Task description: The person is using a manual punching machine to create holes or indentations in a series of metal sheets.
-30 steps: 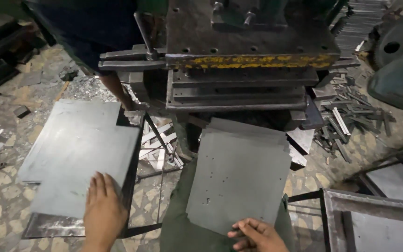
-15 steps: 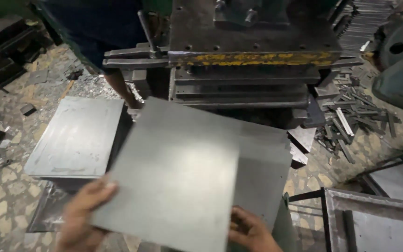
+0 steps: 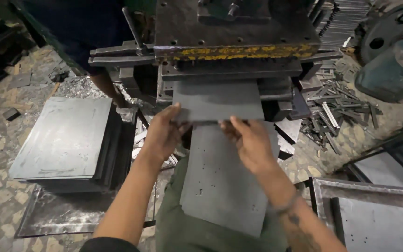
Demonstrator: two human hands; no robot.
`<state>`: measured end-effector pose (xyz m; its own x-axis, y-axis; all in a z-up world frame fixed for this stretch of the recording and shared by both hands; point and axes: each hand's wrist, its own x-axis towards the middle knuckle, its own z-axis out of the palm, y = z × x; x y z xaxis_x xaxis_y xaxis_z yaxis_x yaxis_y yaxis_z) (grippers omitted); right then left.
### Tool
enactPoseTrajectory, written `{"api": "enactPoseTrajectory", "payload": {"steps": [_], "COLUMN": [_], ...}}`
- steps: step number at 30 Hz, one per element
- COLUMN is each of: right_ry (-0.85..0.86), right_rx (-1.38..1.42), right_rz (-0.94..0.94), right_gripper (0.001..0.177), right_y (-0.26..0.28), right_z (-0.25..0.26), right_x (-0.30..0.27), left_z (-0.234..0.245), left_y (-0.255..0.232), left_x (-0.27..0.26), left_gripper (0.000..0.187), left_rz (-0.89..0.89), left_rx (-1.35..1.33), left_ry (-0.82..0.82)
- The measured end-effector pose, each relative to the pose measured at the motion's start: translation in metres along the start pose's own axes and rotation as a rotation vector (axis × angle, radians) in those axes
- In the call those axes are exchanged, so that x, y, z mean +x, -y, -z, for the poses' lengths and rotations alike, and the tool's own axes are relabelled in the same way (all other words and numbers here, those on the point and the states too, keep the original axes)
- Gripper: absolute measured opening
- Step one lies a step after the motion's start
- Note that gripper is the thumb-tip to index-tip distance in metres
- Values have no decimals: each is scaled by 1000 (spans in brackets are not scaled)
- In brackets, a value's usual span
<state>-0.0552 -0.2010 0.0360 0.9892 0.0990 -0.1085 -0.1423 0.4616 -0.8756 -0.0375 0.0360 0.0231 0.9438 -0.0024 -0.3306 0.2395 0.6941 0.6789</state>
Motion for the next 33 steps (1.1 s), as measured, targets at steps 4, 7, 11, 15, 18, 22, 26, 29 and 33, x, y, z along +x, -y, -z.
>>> {"api": "enactPoseTrajectory", "payload": {"steps": [4,7,11,15,18,22,26,29,33], "right_ry": [-29,-52,-147,-135,-102,-132,-175,-103,-126], "right_rx": [-9,35,-10,52,65,133,34,102,103], "right_rz": [-109,-93,-90,-42,-21,-29,-25,-37,-56], "right_gripper": [17,16,15,13,14,13,15,16,15], "right_y": [-24,-19,-6,-8,-13,-6,2,-5,-3], "right_z": [31,22,0,0,8,19,34,46,41], "right_x": [70,89,86,80,87,88,90,97,95], "left_z": [8,1,-1,0,-7,-12,-23,-21,-20], "left_y": [5,3,4,10,12,26,34,33,30], "left_x": [17,21,30,29,28,38,37,41,37], "left_gripper": [16,14,17,20,23,22,22,23,22], "left_rz": [-107,-141,-233,-269,-291,-287,-298,-272,-258], "left_rx": [23,22,69,63,89,85,55,101,134], "left_ry": [111,60,31,54,18,-9,62,54,66]}}
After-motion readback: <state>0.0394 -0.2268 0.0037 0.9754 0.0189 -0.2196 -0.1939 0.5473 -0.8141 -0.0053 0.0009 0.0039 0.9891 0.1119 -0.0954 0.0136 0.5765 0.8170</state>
